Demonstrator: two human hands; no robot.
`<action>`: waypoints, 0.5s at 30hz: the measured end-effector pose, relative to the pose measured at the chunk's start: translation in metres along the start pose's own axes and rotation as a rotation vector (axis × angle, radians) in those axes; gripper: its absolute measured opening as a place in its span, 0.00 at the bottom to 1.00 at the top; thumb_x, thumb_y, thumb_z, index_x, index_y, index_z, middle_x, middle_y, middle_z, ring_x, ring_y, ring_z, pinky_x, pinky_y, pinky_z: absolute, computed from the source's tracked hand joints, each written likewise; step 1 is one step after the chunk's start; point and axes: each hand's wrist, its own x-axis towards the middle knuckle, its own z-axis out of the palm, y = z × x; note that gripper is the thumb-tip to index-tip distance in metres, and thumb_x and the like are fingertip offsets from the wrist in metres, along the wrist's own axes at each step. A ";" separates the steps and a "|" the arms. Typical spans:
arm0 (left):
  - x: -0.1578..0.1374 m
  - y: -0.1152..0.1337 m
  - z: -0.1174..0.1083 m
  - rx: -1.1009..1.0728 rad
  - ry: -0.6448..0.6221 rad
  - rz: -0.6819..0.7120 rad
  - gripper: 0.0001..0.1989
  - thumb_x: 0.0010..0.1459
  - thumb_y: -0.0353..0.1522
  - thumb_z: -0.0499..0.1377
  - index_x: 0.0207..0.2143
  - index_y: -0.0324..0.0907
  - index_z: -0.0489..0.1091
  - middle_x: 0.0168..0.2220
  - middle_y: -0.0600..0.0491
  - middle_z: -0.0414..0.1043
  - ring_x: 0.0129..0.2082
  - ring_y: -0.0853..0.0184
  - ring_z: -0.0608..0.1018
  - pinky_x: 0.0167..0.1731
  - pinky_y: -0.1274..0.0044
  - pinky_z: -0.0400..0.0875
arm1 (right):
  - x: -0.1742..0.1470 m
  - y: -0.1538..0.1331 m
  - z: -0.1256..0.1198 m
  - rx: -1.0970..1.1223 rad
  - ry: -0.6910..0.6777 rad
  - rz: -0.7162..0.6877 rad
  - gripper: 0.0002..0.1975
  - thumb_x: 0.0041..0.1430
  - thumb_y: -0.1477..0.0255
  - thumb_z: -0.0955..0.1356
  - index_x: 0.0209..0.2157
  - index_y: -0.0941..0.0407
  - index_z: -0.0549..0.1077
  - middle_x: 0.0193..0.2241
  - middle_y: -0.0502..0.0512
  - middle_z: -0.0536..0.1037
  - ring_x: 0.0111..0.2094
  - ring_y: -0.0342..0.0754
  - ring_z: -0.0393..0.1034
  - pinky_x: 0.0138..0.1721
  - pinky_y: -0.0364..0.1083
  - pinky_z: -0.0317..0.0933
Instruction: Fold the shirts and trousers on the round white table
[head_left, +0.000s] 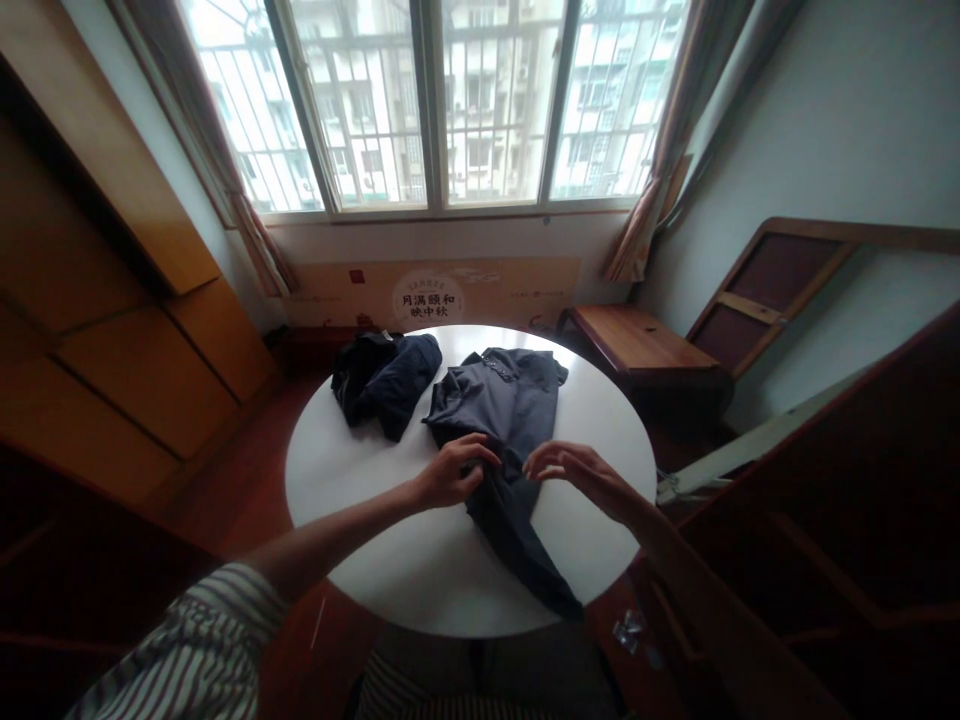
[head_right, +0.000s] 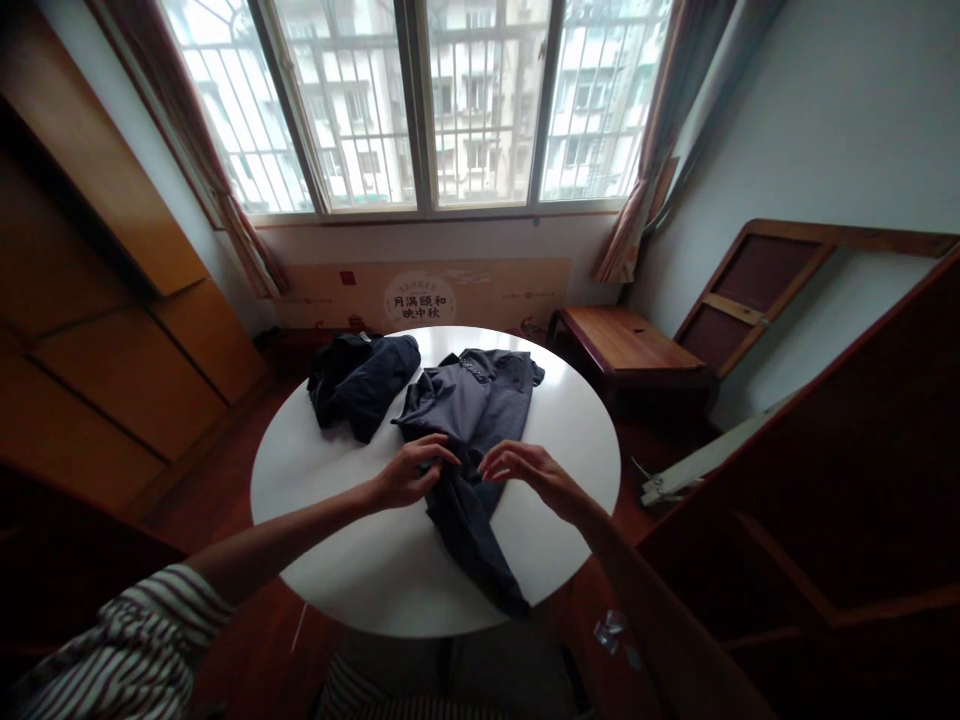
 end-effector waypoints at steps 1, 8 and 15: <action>0.001 -0.004 0.006 -0.112 0.008 -0.092 0.17 0.56 0.26 0.53 0.47 0.41 0.73 0.49 0.45 0.73 0.50 0.60 0.76 0.50 0.68 0.71 | 0.007 0.006 0.002 -0.076 0.078 0.039 0.26 0.62 0.49 0.63 0.42 0.58 0.75 0.40 0.61 0.77 0.40 0.52 0.73 0.44 0.52 0.68; 0.059 -0.058 -0.026 0.244 0.390 -0.505 0.17 0.60 0.30 0.55 0.51 0.35 0.69 0.41 0.45 0.73 0.40 0.64 0.78 0.45 0.72 0.71 | 0.038 0.050 0.050 -0.793 0.061 0.024 0.26 0.53 0.62 0.75 0.50 0.59 0.72 0.45 0.64 0.74 0.45 0.56 0.71 0.50 0.55 0.65; 0.127 -0.096 -0.073 0.538 0.240 -0.585 0.21 0.57 0.40 0.62 0.45 0.30 0.73 0.43 0.36 0.76 0.46 0.54 0.78 0.43 0.74 0.69 | 0.048 0.062 0.087 -0.884 -0.031 -0.081 0.03 0.63 0.77 0.66 0.37 0.58 0.72 0.36 0.56 0.74 0.39 0.49 0.70 0.44 0.46 0.65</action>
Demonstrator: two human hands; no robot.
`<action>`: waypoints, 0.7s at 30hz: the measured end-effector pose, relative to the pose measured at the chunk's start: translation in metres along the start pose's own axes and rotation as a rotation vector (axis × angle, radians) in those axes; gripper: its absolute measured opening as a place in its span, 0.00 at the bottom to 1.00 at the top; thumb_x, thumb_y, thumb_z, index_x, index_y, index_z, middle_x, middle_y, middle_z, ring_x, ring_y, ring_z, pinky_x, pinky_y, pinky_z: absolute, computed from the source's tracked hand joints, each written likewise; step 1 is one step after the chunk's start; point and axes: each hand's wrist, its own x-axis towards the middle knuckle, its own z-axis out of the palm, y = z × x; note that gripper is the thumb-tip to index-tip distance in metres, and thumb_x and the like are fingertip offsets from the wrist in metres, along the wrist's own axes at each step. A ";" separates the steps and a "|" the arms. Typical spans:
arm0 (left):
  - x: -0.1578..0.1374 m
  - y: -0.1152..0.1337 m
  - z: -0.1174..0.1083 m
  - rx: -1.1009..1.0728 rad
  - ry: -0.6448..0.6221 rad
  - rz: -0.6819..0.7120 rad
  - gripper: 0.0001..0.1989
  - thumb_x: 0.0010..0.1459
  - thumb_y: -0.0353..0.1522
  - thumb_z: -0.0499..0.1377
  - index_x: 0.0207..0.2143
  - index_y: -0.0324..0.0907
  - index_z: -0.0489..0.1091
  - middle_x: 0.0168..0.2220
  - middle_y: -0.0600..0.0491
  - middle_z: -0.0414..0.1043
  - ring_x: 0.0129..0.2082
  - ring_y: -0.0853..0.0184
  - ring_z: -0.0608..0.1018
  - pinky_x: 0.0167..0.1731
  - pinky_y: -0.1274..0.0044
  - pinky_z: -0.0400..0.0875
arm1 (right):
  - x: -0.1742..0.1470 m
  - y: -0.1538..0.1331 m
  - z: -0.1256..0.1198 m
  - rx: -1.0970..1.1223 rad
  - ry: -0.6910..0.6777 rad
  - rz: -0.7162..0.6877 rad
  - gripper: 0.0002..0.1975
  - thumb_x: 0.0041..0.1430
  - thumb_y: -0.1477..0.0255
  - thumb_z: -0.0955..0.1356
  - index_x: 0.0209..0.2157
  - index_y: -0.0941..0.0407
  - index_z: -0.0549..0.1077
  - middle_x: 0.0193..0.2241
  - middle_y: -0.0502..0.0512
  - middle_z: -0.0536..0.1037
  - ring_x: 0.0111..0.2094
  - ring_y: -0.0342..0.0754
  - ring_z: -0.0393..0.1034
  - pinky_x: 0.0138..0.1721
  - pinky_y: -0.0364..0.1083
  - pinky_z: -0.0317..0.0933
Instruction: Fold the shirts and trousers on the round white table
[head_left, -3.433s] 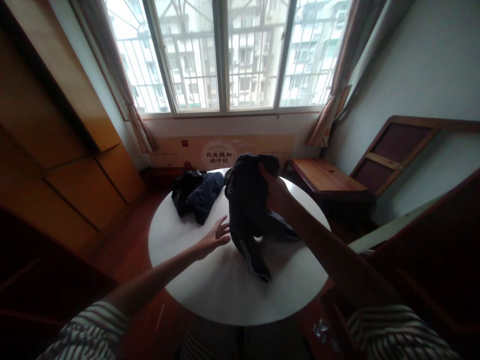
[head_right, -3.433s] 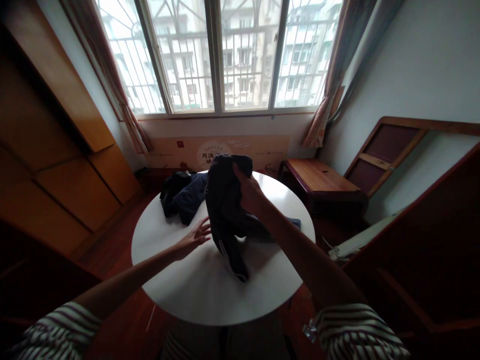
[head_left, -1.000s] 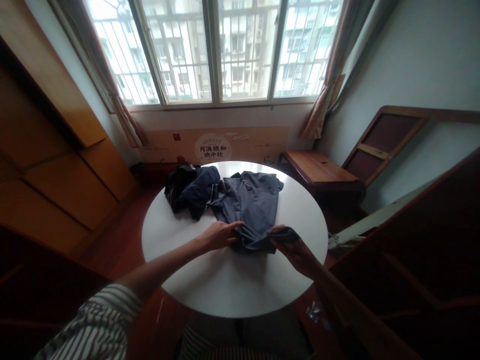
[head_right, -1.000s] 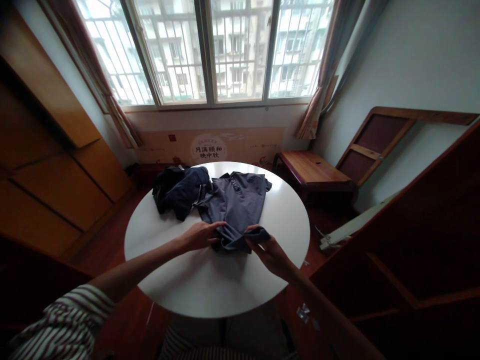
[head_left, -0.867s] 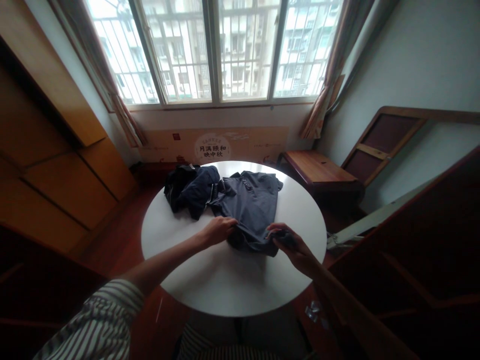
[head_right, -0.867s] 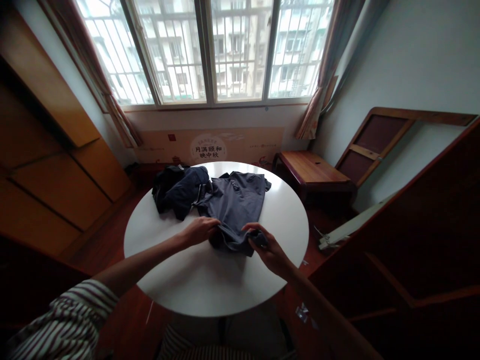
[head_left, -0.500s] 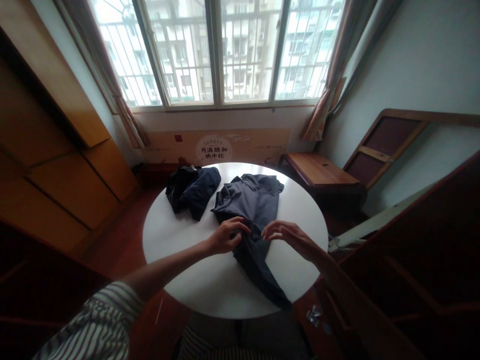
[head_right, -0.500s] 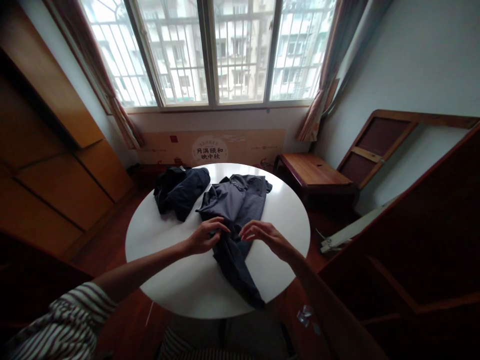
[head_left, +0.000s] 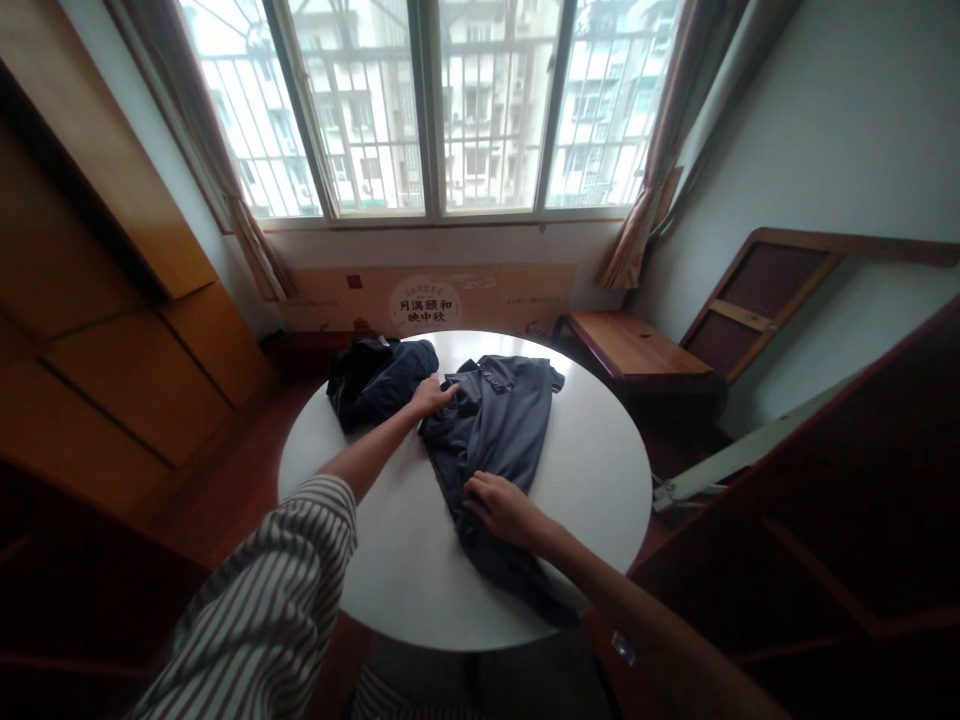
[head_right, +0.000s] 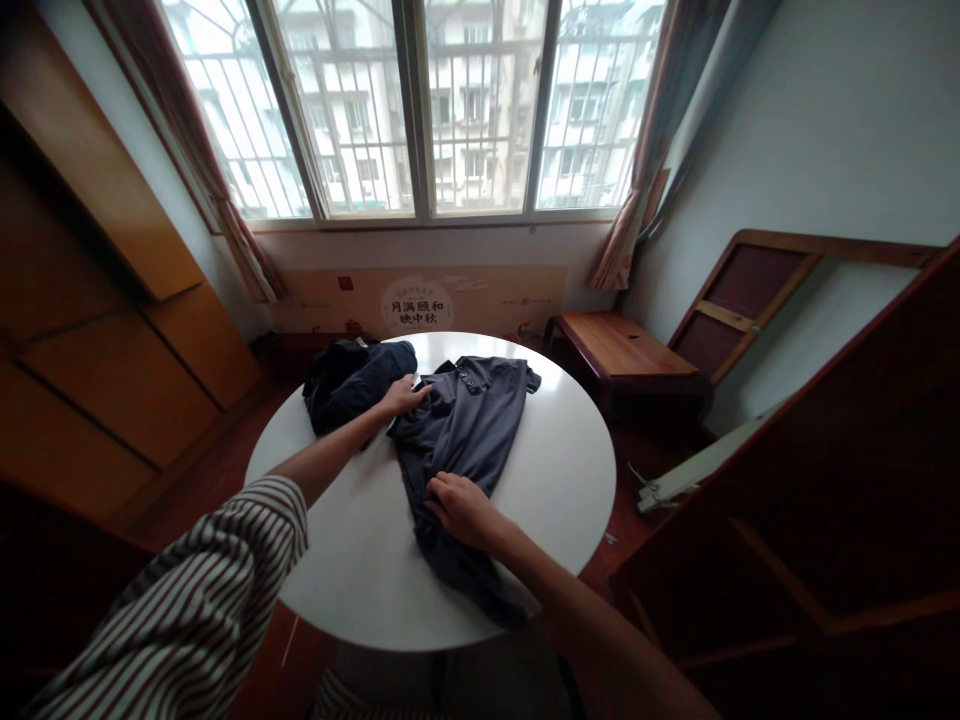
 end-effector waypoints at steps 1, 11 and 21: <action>0.006 0.003 0.002 0.017 -0.028 -0.010 0.23 0.55 0.42 0.64 0.42 0.29 0.74 0.39 0.36 0.77 0.43 0.54 0.79 0.39 0.75 0.70 | -0.001 -0.003 0.001 0.035 -0.019 -0.051 0.03 0.63 0.77 0.66 0.37 0.57 0.72 0.36 0.56 0.74 0.38 0.48 0.71 0.43 0.45 0.65; -0.014 0.031 -0.016 0.113 0.041 0.378 0.13 0.65 0.28 0.53 0.47 0.40 0.75 0.45 0.46 0.73 0.47 0.62 0.76 0.50 0.74 0.68 | 0.011 0.027 -0.037 0.265 0.282 -0.060 0.10 0.65 0.68 0.66 0.31 0.57 0.73 0.27 0.53 0.72 0.28 0.45 0.67 0.33 0.45 0.63; -0.137 -0.004 -0.033 0.335 0.017 1.459 0.13 0.68 0.29 0.51 0.52 0.44 0.69 0.34 0.52 0.70 0.33 0.67 0.72 0.38 0.74 0.70 | 0.032 0.149 -0.088 -0.161 0.319 0.031 0.27 0.49 0.74 0.69 0.54 0.53 0.72 0.58 0.63 0.69 0.61 0.64 0.59 0.60 0.65 0.53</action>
